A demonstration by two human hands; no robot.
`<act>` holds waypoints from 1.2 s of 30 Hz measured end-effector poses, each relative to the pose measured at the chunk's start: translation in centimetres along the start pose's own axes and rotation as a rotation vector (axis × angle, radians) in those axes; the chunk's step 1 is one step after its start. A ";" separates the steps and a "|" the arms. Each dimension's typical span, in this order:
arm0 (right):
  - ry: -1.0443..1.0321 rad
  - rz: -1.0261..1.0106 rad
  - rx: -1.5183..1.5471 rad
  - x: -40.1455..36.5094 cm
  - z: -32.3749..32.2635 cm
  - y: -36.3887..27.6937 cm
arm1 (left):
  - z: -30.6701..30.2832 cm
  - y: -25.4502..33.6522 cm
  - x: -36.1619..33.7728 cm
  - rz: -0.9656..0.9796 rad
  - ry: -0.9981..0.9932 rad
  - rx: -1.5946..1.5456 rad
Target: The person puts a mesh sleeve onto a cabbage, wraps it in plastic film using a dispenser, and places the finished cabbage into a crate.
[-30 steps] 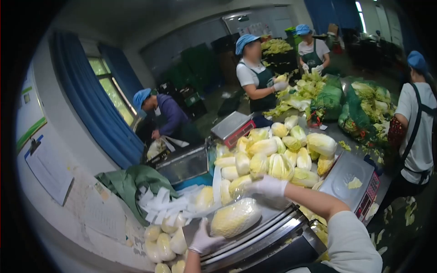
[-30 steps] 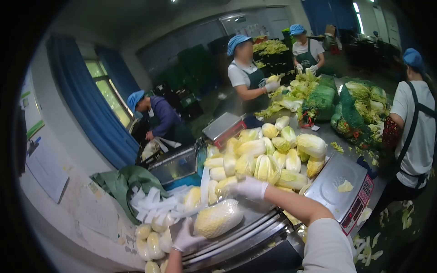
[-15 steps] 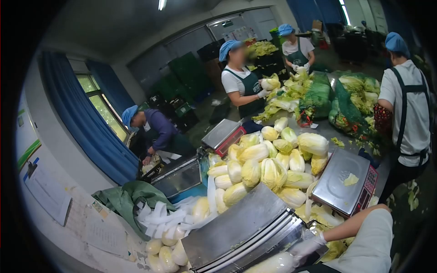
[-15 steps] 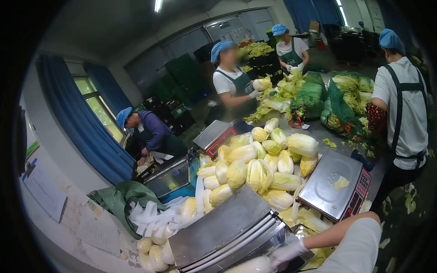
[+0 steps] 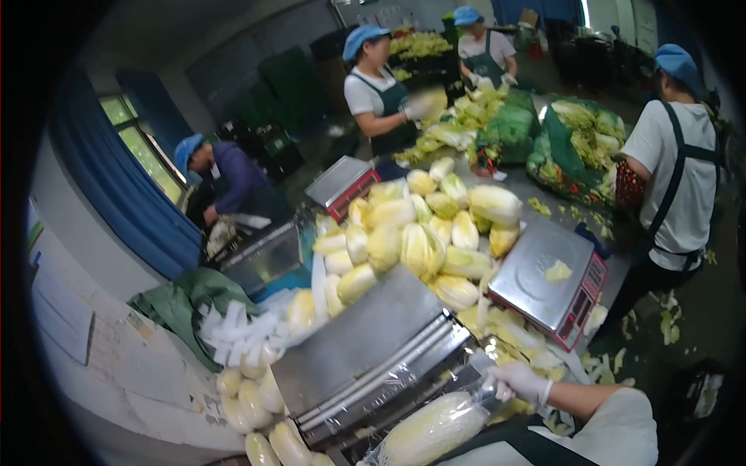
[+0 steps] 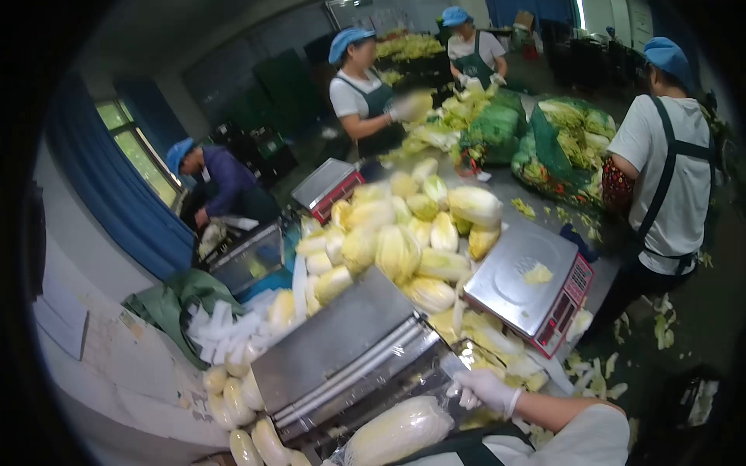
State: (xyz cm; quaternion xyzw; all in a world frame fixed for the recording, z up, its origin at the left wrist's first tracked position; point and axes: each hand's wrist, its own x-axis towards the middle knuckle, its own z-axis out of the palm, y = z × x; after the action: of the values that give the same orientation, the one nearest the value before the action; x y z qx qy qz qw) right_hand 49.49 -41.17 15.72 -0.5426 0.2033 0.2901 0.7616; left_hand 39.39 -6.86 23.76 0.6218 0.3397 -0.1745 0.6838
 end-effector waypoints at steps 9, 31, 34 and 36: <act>-0.028 0.166 -0.776 1.3 -3.6 16.1 | 5.6 -8.6 2.8 0.166 -0.276 -0.297; -0.780 -0.148 -0.723 -4.0 1.2 1.3 | 9.9 -6.4 4.4 -0.062 -1.100 -0.239; -0.944 -0.438 -1.140 -5.4 6.3 -2.6 | 10.7 -10.4 6.7 -0.776 -1.321 -0.902; -1.080 -0.557 -1.256 -6.1 10.3 -3.5 | 10.1 -14.7 6.6 -0.464 -1.138 -0.657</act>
State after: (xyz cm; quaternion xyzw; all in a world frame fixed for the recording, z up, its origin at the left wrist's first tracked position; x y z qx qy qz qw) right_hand 47.17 -33.68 25.37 -0.6803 -0.5228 0.3693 0.3570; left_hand 36.83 -17.86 8.44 0.1058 0.0878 -0.5029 0.8534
